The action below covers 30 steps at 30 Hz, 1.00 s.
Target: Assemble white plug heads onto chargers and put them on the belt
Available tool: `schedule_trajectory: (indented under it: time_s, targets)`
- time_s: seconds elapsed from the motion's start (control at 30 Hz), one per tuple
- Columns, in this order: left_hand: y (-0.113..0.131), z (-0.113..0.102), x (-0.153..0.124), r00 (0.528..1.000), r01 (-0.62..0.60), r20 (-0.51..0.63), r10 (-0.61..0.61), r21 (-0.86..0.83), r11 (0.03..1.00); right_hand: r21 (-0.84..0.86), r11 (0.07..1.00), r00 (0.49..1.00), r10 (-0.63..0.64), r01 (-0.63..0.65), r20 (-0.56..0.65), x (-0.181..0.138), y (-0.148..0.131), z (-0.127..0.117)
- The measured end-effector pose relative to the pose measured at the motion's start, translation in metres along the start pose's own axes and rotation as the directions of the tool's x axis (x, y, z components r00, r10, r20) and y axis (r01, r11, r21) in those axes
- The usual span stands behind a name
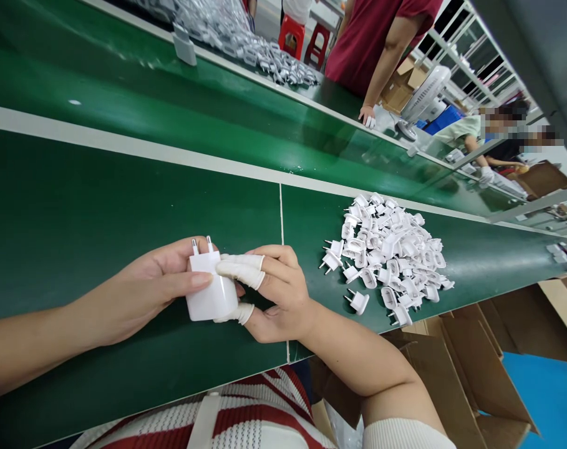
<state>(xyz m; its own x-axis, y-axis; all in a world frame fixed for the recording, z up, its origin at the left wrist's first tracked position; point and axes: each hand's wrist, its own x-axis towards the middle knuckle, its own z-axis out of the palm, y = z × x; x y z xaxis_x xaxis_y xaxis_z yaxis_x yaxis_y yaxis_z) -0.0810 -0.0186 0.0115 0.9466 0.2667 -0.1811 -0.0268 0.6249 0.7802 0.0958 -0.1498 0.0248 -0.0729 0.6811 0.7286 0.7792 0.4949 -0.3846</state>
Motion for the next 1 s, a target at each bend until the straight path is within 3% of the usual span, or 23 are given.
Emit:
schedule_trajectory:
  time_s: [0.23, 0.37, 0.63, 0.87, 1.0]
  targets:
    - [0.006, 0.009, 0.004, 0.998, 0.059, 0.010, -0.059, 0.009, 0.998, 0.014, 0.999, 0.999, 0.036, -0.037, 0.015, 0.001, -0.003, -0.003]
    - [0.017, 0.012, 0.002, 0.988, 0.140, 0.064, -0.144, 0.059, 0.988, 0.026, 0.998, 0.998, 0.059, -0.059, 0.000, -0.001, -0.004, -0.003]
    - [0.025, 0.006, -0.002, 0.966, 0.183, 0.186, -0.181, 0.011, 0.983, 0.040, 0.996, 0.996, 0.086, -0.086, -0.016, -0.001, -0.006, -0.006]
    - [0.005, 0.027, -0.004, 0.991, 0.133, 0.016, -0.134, -0.245, 0.960, 0.034, 0.994, 0.991, 0.103, -0.100, -0.084, -0.003, -0.010, 0.002]
    - [-0.001, 0.032, -0.003, 0.988, 0.143, -0.025, -0.152, -0.219, 0.965, 0.034, 0.996, 0.994, 0.086, -0.083, -0.075, -0.003, -0.013, 0.006]
